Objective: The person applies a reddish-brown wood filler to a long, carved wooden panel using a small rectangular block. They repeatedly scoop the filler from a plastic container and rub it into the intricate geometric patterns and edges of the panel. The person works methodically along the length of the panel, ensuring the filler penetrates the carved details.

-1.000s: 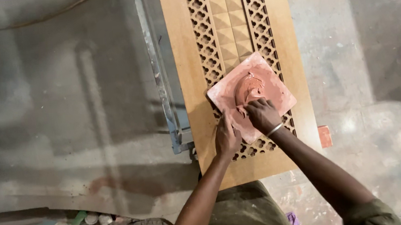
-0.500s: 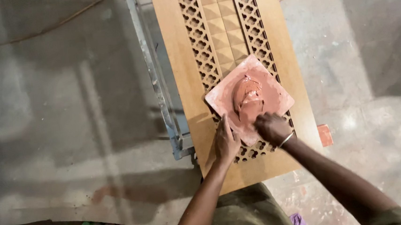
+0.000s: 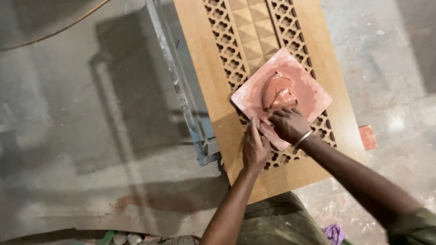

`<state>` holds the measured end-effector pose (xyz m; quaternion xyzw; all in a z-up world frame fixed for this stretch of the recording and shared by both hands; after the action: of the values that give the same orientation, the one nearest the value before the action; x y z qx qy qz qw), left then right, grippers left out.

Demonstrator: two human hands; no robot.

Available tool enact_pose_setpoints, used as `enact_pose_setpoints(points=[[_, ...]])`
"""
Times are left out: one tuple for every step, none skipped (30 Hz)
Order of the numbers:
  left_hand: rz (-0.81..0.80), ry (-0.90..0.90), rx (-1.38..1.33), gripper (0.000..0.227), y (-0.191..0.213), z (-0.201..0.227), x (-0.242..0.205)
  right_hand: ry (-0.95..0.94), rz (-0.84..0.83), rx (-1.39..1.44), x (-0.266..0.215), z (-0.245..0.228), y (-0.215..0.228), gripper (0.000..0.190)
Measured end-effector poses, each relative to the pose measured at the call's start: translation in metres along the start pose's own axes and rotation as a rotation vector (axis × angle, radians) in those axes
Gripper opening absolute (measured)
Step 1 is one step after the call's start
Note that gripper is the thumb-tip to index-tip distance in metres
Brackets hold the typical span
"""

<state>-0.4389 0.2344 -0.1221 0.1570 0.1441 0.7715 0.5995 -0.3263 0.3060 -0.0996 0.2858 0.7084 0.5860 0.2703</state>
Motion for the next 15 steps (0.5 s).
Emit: enact_pose_setpoints(points=[[0.014, -0.034, -0.007, 0.062, 0.003, 0.006, -0.001, -0.035, -0.112, -0.008, -0.003, 0.009, -0.008, 0.020], [-0.025, 0.001, 0.000, 0.056, 0.003, 0.004, -0.005, -0.063, -0.226, -0.013, -0.008, 0.019, -0.015, 0.017], [-0.064, 0.036, 0.006, 0.050, 0.001, 0.001, -0.010, -0.090, -0.341, -0.020, -0.013, 0.023, -0.024, 0.014], [-0.103, 0.066, 0.011, 0.045, -0.001, -0.001, -0.012, -0.077, -0.162, -0.058, -0.010, 0.021, -0.007, 0.022], [-0.098, 0.041, 0.029, 0.044, 0.000, 0.002, -0.015, -0.066, 0.018, -0.093, -0.011, 0.019, 0.012, 0.030], [-0.097, 0.018, 0.043, 0.044, -0.001, 0.007, -0.022, -0.059, 0.193, -0.129, -0.018, 0.016, 0.029, 0.040], [-0.096, -0.004, 0.058, 0.043, 0.001, 0.010, -0.029, -0.013, 0.136, -0.112, -0.022, 0.005, 0.019, 0.037], [-0.115, 0.034, 0.058, 0.044, 0.001, 0.006, -0.033, 0.024, 0.082, -0.103, -0.029, -0.006, 0.009, 0.034], [-0.134, 0.072, 0.060, 0.045, 0.000, 0.003, -0.038, 0.061, 0.029, -0.094, -0.034, -0.014, 0.000, 0.030], [-0.148, 0.103, 0.052, 0.046, -0.003, 0.002, -0.038, 0.043, -0.020, -0.064, -0.036, -0.005, -0.002, 0.027], [-0.140, 0.102, 0.039, 0.045, -0.003, 0.001, -0.035, 0.026, -0.069, -0.033, -0.038, 0.004, -0.002, 0.024], [-0.138, 0.108, 0.025, 0.045, -0.003, 0.000, -0.036, 0.003, -0.126, 0.002, -0.045, 0.011, -0.004, 0.021], [-0.137, 0.115, 0.011, 0.044, -0.002, -0.001, -0.038, -0.074, -0.049, -0.014, -0.048, 0.025, 0.007, 0.024], [-0.149, 0.125, 0.023, 0.045, -0.003, -0.004, -0.039, -0.147, 0.033, -0.032, -0.046, 0.041, 0.017, 0.027], [-0.161, 0.135, 0.035, 0.045, -0.004, -0.006, -0.039, -0.220, 0.115, -0.051, -0.047, 0.054, 0.027, 0.030]])
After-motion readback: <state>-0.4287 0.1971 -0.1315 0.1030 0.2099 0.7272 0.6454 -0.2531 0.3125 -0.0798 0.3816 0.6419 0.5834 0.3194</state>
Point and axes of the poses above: each hand's wrist, its own x-axis towards the middle knuckle, its own y-axis out of the back of the hand, z = x × y, the point moved 10 cm from there along x, towards the middle knuckle, and after that the axes turned 7 degrees about y, right-handed, at the moved point
